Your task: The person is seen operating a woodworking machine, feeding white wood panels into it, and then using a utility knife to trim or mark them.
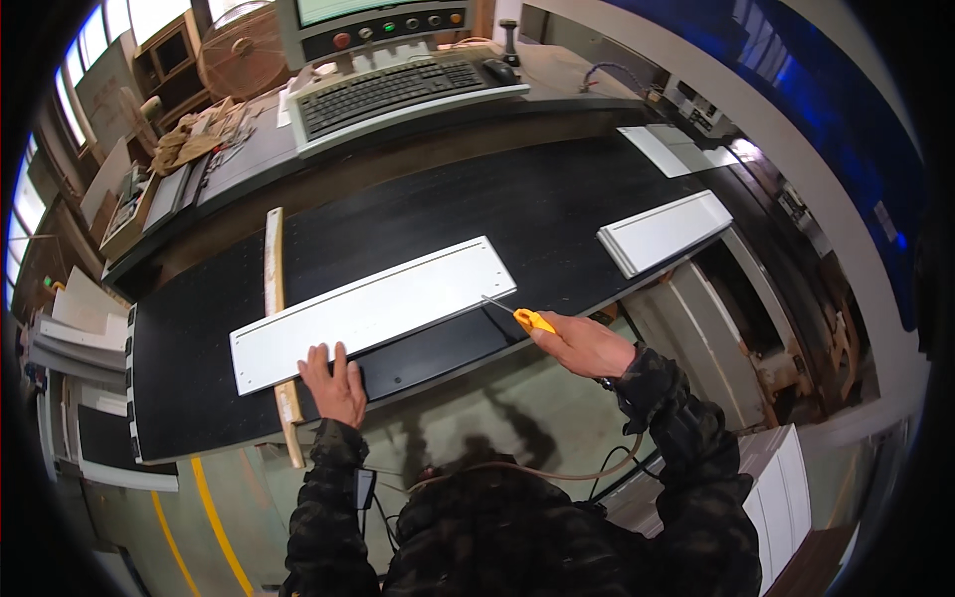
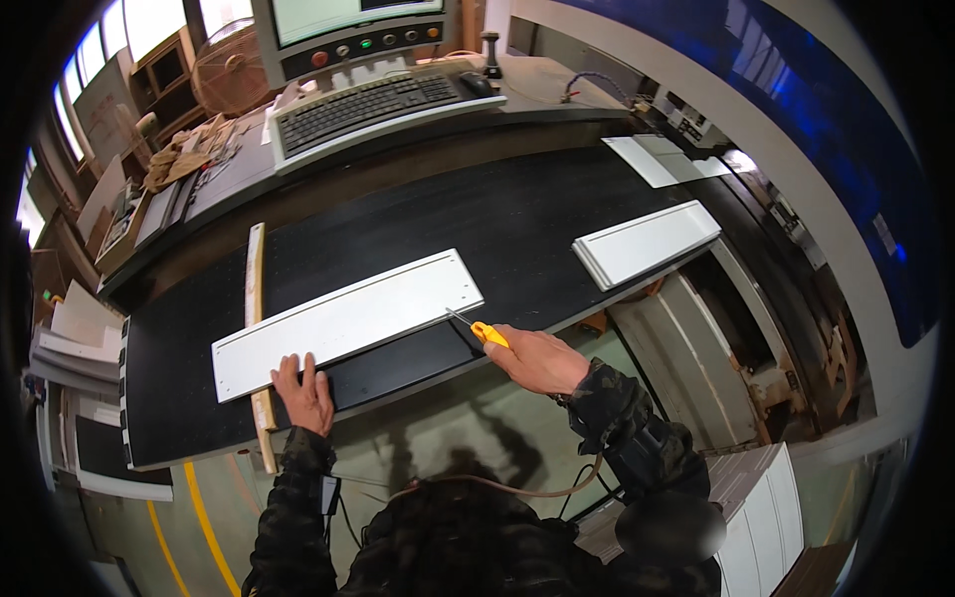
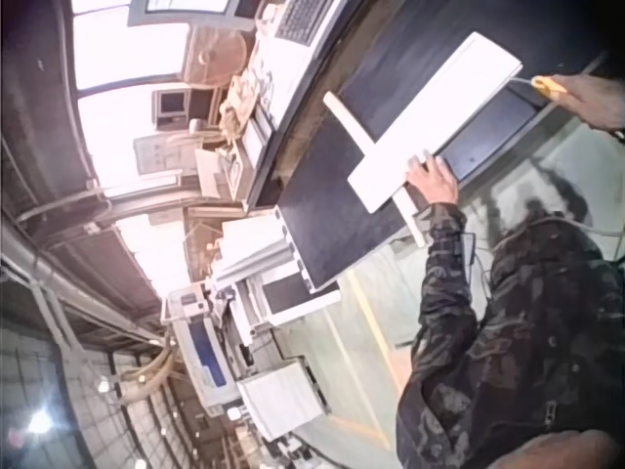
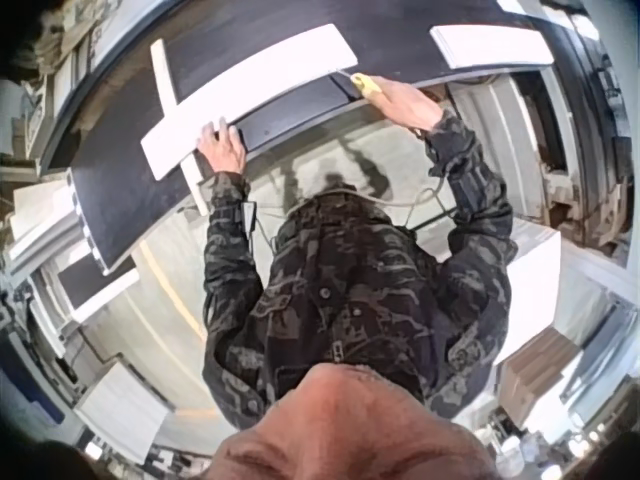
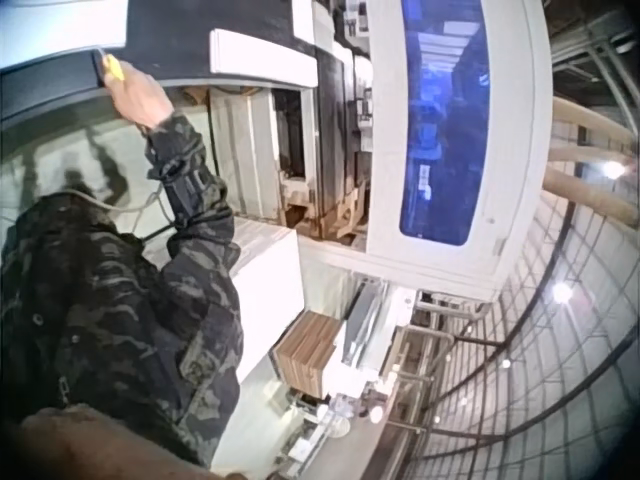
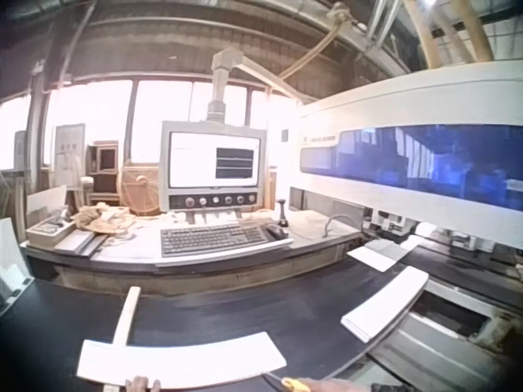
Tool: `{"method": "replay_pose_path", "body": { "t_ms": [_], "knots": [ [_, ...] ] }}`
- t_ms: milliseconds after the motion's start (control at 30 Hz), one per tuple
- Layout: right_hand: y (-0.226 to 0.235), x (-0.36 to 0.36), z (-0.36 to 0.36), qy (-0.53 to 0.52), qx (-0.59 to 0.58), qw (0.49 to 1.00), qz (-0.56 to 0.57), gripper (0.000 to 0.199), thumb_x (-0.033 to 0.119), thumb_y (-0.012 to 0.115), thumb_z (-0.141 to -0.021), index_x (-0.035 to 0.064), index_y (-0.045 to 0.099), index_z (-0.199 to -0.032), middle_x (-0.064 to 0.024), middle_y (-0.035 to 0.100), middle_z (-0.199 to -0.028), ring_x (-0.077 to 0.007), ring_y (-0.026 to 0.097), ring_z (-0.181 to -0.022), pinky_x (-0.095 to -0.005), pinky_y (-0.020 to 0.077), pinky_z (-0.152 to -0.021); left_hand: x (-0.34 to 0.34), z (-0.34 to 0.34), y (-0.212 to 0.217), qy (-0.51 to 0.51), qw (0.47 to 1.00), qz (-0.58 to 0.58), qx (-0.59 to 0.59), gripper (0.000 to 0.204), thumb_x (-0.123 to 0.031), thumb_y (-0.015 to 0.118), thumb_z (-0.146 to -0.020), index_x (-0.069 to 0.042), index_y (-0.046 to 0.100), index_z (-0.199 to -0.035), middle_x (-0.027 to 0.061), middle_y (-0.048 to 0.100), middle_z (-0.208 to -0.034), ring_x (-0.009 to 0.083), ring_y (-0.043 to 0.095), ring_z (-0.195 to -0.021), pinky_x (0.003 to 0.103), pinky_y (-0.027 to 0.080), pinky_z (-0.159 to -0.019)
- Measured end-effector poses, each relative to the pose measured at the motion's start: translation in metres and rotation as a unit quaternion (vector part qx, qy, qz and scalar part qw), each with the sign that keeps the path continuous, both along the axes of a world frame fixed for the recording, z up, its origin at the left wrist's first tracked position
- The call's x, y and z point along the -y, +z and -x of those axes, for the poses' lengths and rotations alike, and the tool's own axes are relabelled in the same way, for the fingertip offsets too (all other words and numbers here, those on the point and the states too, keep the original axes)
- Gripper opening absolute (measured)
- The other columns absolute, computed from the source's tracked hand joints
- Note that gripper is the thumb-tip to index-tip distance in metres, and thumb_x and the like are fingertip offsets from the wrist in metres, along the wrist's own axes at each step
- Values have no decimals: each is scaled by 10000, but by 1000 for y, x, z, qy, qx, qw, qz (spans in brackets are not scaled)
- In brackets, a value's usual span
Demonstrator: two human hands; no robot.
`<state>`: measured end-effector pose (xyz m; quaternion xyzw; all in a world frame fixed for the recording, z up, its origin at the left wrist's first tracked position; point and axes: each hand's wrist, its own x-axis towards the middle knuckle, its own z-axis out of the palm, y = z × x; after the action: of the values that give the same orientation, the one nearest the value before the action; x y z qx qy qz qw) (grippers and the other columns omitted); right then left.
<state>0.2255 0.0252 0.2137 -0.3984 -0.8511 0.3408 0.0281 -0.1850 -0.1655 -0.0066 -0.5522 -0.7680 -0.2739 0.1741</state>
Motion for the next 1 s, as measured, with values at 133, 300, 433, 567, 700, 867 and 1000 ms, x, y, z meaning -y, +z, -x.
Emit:
{"method": "replay_pose_path", "body": {
  "t_ms": [133,300,433,567,700,867,1000],
  "knots": [
    [-13,37,72,100,-64,991,56,604,519,457,-1197,25,568,-1525,-295,772,-1117,-528,736,-1070,-581,574,-911,2,-1,5,-8,1000,3,21,477,-156,697,-1073,-11,667,-1526,310,519,-1587,538,427,-1569,729,234,-1329],
    [-8,89,148,200,-93,972,87,575,518,455,-1198,70,543,-1547,-265,769,-1097,-523,723,-1041,-589,552,-905,4,7,7,-15,999,20,34,565,-172,743,-1040,-55,627,-1580,275,490,-1680,536,379,-1622,722,226,-1335],
    [0,99,153,217,-73,970,84,554,477,493,-1196,75,542,-1575,-254,745,-992,-487,724,-937,-551,553,-842,11,18,-1,-25,999,2,33,622,-194,730,-1056,-23,561,-1630,252,474,-1728,495,360,-1655,685,230,-1355],
    [25,101,126,150,0,980,127,592,464,499,-1194,54,518,-1621,-237,736,-968,-439,729,-886,-523,553,-821,19,26,7,-36,995,11,94,617,-105,678,-1073,26,505,-1650,253,501,-1717,441,358,-1677,604,215,-1391],
    [18,107,102,120,103,980,121,601,456,491,-1195,63,508,-1649,-220,748,-1001,-429,738,-895,-517,556,-832,23,29,18,-52,992,30,111,606,-70,656,-1064,35,507,-1642,255,509,-1701,454,383,-1654,609,231,-1383],
    [12,117,137,87,-14,988,125,588,433,568,-1186,64,519,-1642,-219,771,-1070,-393,777,-976,-473,588,-911,38,35,33,-94,987,-36,123,407,-51,692,-1026,22,707,-1426,258,673,-1496,459,592,-1470,581,410,-1296],
    [-28,130,195,95,-248,945,189,525,401,650,-1166,59,586,-1559,-176,772,-1159,-291,771,-1038,-442,586,-942,94,21,52,-273,906,78,314,289,-93,761,-993,-36,798,-1274,176,802,-1268,413,750,-1220,523,583,-1098]
  ]
}}
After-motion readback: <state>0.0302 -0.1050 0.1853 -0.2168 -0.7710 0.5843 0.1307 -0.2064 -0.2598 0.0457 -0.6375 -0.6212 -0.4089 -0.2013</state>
